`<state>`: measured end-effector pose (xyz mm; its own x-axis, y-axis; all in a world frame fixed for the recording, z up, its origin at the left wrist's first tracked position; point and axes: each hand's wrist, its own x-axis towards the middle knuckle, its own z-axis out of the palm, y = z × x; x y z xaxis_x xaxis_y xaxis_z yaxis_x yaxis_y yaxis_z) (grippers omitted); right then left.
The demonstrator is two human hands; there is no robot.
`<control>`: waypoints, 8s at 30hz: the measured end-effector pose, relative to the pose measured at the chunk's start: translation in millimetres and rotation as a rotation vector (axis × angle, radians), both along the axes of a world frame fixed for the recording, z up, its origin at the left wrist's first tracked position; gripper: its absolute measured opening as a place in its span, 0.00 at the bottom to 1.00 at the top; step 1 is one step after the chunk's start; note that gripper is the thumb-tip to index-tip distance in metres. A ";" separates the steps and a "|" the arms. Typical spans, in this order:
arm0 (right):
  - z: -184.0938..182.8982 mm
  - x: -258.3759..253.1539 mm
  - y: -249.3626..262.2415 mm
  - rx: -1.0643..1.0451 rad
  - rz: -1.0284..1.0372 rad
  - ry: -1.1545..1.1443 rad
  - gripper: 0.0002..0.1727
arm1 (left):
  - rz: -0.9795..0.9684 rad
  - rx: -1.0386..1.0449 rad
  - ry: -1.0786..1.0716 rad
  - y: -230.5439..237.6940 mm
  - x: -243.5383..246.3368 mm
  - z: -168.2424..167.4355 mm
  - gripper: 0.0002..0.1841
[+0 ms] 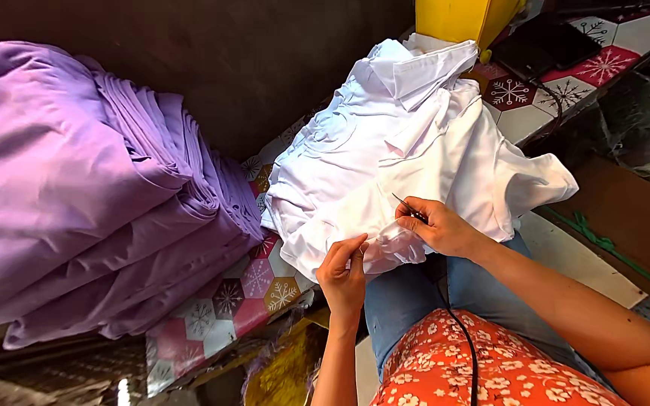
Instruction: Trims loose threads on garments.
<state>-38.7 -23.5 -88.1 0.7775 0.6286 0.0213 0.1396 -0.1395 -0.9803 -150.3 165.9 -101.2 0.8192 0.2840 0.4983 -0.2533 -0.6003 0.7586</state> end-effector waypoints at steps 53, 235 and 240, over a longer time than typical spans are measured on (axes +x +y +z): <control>-5.7 39.7 -9.6 -0.190 0.338 -0.725 0.26 | -0.176 0.168 -0.123 -1.9 56.9 -9.6 0.08; 20.9 -67.6 4.8 0.278 0.119 0.926 0.27 | -0.035 -0.788 -0.011 -53.2 -6.0 11.1 0.08; 2.1 -73.3 -6.5 0.225 -0.198 -0.178 0.29 | -0.018 -0.809 0.033 -51.6 -4.7 19.8 0.09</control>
<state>-112.0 -30.0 -86.0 0.8552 0.4305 0.2886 0.3033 0.0356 -0.9522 -154.9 114.2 -81.4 0.8375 0.5331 0.1200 -0.2280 0.1415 0.9633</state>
